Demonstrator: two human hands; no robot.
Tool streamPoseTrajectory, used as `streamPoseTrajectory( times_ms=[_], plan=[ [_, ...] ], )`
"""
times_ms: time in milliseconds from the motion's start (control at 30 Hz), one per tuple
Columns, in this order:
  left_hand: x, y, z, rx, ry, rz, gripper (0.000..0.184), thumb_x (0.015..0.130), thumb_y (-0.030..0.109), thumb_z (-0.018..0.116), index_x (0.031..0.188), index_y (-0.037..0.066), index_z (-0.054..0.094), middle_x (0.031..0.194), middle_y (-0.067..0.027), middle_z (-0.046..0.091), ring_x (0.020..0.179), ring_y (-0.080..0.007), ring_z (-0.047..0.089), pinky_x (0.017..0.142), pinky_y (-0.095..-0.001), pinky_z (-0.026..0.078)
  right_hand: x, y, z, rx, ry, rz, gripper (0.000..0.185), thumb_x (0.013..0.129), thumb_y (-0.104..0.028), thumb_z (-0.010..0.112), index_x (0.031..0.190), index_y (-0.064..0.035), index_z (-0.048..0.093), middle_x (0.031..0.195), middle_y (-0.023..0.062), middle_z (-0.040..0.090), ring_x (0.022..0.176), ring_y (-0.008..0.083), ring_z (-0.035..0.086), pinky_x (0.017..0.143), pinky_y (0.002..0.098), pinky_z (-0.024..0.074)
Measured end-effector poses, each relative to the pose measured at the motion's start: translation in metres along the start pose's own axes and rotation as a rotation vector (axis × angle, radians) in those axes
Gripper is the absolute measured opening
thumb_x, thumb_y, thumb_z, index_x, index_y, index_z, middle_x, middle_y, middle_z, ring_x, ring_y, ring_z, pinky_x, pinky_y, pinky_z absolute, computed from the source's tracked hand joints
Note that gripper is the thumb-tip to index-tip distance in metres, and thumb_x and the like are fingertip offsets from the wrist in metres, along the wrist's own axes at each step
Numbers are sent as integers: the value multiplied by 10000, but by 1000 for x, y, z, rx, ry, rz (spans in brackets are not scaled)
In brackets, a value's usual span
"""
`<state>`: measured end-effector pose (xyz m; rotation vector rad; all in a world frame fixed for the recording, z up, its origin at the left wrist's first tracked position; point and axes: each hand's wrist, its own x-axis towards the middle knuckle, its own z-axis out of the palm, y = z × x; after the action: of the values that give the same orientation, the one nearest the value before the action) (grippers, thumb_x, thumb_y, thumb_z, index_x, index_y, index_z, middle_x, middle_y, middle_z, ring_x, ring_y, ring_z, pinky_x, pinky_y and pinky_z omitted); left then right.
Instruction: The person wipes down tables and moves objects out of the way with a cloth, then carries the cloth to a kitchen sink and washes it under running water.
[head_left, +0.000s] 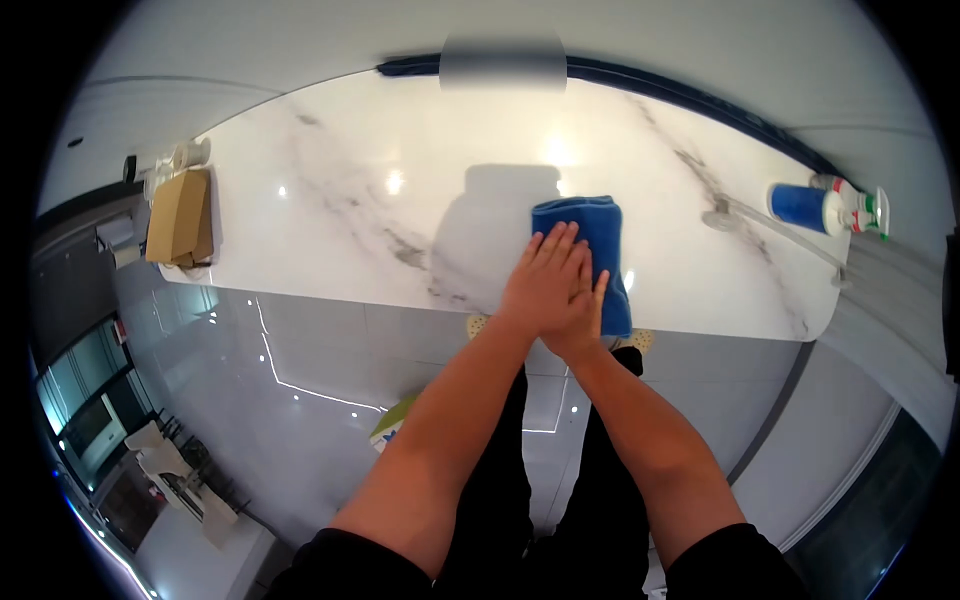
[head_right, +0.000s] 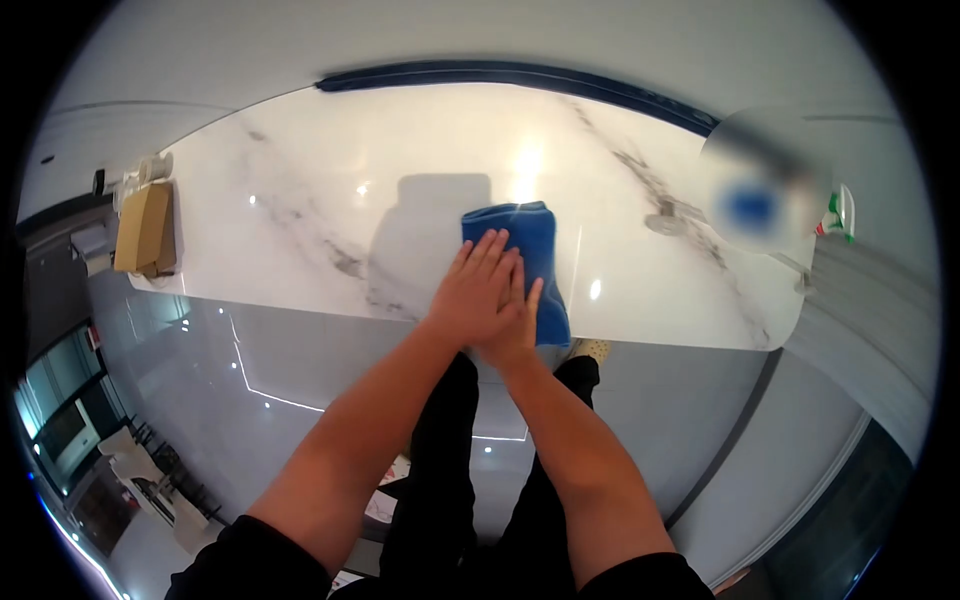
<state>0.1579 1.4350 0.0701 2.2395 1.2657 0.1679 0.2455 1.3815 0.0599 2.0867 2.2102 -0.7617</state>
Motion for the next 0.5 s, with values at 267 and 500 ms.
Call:
streamPoseTrajectory(
  times_ms=[267, 500],
  plan=[
    [-65, -125, -68, 58, 107, -190, 643, 772, 364, 545, 1308, 28, 429, 1429, -187, 328, 1352, -310, 266, 1104, -456, 188, 64, -136, 30, -138, -176, -242, 726, 878, -423, 430, 1454, -71, 161, 1519, 156, 95, 1407, 328, 35, 1081, 573, 12],
    [-111, -206, -98, 123, 252, -377, 644, 808, 350, 530, 1325, -8, 394, 1434, -221, 297, 1351, -356, 247, 1101, -465, 181, 103, -216, 48, -21, -127, -491, 697, 864, -393, 448, 1437, -69, 219, 1501, 140, 185, 1401, 310, 94, 1096, 559, 46]
  ],
)
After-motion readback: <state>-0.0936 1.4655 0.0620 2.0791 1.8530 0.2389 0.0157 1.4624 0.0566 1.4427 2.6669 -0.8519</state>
